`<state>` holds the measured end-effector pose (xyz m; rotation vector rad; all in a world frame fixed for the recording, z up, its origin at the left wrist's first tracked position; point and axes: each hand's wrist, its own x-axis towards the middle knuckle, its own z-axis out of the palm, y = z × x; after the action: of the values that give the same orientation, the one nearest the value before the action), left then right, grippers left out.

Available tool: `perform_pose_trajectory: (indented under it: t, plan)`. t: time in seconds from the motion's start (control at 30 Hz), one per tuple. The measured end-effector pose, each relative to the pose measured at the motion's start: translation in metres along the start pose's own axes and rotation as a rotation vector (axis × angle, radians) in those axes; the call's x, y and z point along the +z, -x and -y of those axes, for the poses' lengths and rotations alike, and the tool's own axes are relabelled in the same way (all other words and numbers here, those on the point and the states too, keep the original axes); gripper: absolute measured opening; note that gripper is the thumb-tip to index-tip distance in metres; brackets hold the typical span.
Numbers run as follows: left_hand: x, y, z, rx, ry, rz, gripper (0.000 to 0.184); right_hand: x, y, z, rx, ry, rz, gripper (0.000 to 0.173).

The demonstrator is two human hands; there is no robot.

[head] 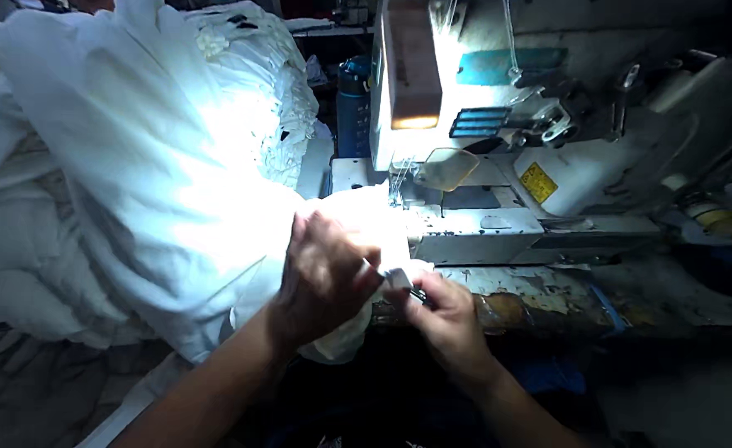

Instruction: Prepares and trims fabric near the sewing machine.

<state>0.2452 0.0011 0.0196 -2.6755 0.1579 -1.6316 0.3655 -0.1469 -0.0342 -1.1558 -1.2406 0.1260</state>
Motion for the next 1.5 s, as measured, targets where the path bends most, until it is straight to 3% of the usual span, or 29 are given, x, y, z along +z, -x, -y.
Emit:
perform_pose_trajectory:
  t: [0.07,0.13,0.2,0.27,0.33,0.43,0.53,0.63,0.83,0.93,1.1,1.23,1.3,1.4,1.5]
  plan:
    - [0.002,0.014,-0.01,0.012,0.075,0.099,0.026,0.004,0.03,0.016,0.02,-0.078,-0.017,0.013]
    - [-0.01,0.012,-0.013,-0.097,0.185,0.138,0.035,0.006,0.048,0.023,0.02,-0.098,-0.04,0.016]
    - [-0.029,-0.012,-0.017,-0.101,0.184,0.244,0.026,0.005,0.052,0.022,0.001,-0.062,-0.049,0.019]
    - [-0.034,-0.039,-0.027,0.102,0.059,0.498,0.017,0.001,0.045,0.021,-0.065,0.003,0.008,0.021]
    - [-0.024,-0.055,-0.025,0.249,0.021,0.892,0.006,-0.004,0.035,0.01,-0.104,0.058,0.093,0.02]
    - [-0.017,-0.08,-0.016,0.13,0.05,1.323,0.006,-0.005,0.027,-0.027,0.037,0.047,0.101,0.015]
    - [-0.013,-0.102,0.013,0.07,-0.148,1.451,0.017,0.002,0.033,-0.036,0.167,-0.124,0.055,0.013]
    - [-0.007,-0.108,0.048,0.053,-0.246,1.388,0.024,0.0,0.03,-0.045,0.172,-0.119,0.05,0.015]
    - [-0.008,-0.131,0.068,0.05,-0.248,1.278,0.022,-0.008,0.003,-0.071,0.044,0.078,0.037,0.018]
    - [0.026,-0.108,0.136,0.285,-0.081,0.952,0.033,-0.008,-0.005,-0.078,0.032,0.106,0.042,0.018]
    - [0.032,-0.119,0.153,0.277,-0.105,1.031,0.036,-0.009,-0.008,-0.079,0.056,0.122,0.043,0.019]
    - [0.034,-0.113,0.164,0.329,-0.085,0.964,0.037,-0.011,-0.011,-0.077,0.05,0.147,0.056,0.02]
    - [0.026,-0.115,0.151,0.327,-0.088,0.942,0.031,-0.011,-0.013,-0.076,0.054,0.146,0.064,0.02]
    - [-0.012,-0.151,0.071,0.053,-0.316,1.267,0.024,-0.012,-0.016,-0.074,0.047,0.121,0.074,0.02]
    - [-0.016,-0.155,0.057,-0.008,-0.361,1.283,0.025,-0.012,-0.018,-0.074,0.047,0.101,0.083,0.02]
